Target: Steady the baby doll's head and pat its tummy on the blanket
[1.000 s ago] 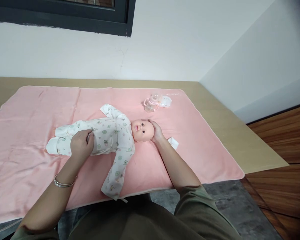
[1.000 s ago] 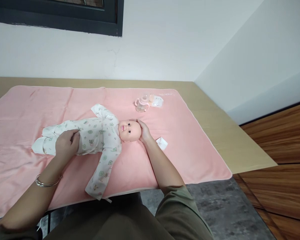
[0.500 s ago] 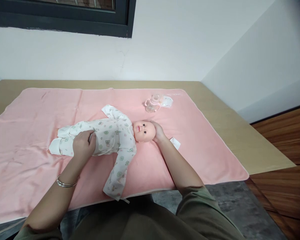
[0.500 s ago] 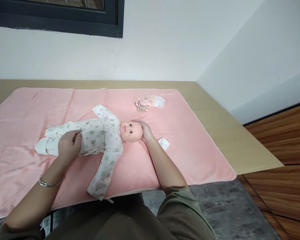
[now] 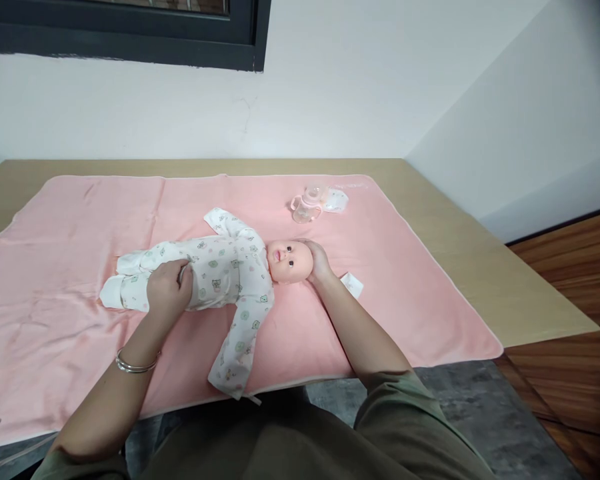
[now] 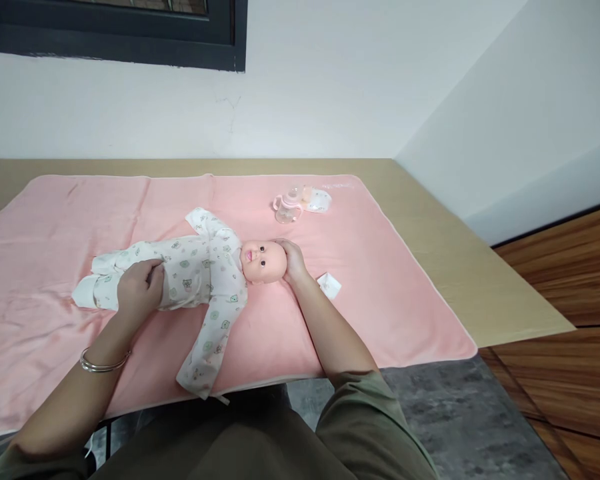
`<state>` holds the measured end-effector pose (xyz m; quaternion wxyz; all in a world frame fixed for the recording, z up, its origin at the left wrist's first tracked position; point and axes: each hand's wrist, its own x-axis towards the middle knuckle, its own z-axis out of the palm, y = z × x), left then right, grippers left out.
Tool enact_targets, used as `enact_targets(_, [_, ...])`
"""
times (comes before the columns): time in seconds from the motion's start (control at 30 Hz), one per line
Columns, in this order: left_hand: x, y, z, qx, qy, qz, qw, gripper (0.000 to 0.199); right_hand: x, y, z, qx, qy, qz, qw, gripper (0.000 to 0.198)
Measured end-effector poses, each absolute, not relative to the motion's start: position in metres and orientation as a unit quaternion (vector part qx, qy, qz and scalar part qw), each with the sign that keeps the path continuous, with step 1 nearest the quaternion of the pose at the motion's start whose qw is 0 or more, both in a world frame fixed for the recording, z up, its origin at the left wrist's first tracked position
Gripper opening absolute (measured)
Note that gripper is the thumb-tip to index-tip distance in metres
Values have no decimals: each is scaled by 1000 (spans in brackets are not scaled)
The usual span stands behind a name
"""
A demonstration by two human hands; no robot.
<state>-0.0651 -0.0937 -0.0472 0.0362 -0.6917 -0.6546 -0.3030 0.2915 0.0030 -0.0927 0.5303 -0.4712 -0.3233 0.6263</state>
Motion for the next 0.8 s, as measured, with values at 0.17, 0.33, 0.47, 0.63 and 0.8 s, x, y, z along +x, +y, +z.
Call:
enact_targets(0.17, [-65, -93, -48, -692, -651, -311, 29, 39, 292, 3, -94, -471, -314, 624, 539, 20])
enact_targets(0.33, [-65, -94, -49, -691, -651, -312, 26, 38, 291, -1, -89, -449, -323, 598, 581, 20])
enact_targets(0.47, [-65, -94, -49, -688, -656, -310, 27, 38, 290, -3, -84, -427, -328, 601, 590, 20])
enact_targets(0.63, [-65, -95, -51, -690, -650, -317, 32, 37, 289, -3, -83, -421, -331, 610, 585, 19])
enact_targets(0.8, [-64, -95, -51, -691, -651, -312, 30, 35, 289, -5, -83, -439, -278, 679, 519, 24])
